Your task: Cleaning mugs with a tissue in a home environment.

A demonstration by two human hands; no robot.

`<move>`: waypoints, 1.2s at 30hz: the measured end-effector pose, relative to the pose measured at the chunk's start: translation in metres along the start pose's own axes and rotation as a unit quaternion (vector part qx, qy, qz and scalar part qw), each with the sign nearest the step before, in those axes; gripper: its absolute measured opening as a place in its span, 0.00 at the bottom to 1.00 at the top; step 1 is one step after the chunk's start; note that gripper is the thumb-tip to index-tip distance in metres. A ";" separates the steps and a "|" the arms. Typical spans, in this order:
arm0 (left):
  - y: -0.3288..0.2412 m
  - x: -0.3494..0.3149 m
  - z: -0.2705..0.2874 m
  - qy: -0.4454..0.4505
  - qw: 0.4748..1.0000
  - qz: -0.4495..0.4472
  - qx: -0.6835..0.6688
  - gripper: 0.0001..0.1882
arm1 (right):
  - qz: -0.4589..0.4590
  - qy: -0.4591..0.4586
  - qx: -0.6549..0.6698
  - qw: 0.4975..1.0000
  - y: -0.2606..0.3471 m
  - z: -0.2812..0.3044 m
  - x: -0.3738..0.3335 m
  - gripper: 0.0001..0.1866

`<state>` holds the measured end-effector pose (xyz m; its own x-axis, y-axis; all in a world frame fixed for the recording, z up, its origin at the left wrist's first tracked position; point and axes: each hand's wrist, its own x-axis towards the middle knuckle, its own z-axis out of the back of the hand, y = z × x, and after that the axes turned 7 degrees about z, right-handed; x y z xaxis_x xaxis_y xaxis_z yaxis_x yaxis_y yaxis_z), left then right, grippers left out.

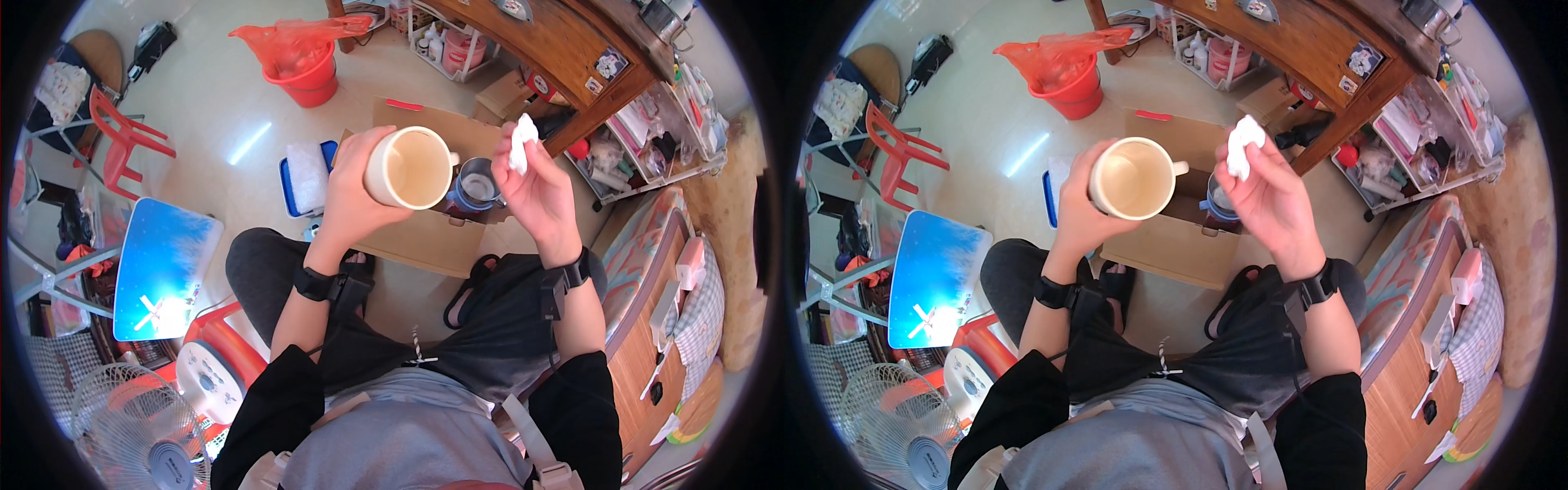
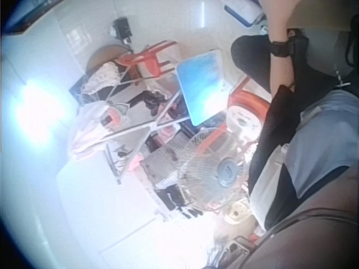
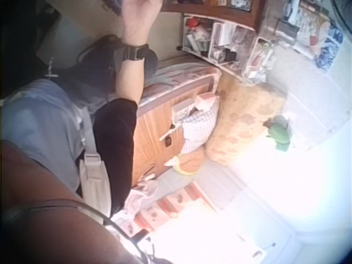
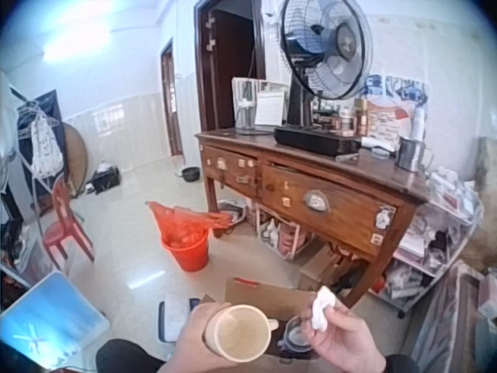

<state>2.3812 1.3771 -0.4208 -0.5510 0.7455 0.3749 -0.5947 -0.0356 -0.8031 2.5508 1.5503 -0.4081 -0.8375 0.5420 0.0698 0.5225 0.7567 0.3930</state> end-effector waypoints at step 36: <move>-0.014 0.000 0.010 -0.056 0.980 -0.189 0.036 0.35 | -0.034 -0.054 -0.271 0.960 -0.025 0.006 0.000 0.15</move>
<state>2.3837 1.3713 -0.4044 -0.3410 0.6371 0.6913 -0.8060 0.1804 -0.5638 2.5391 1.5336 -0.4236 -0.8298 0.5550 -0.0574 0.2822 0.5062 0.8149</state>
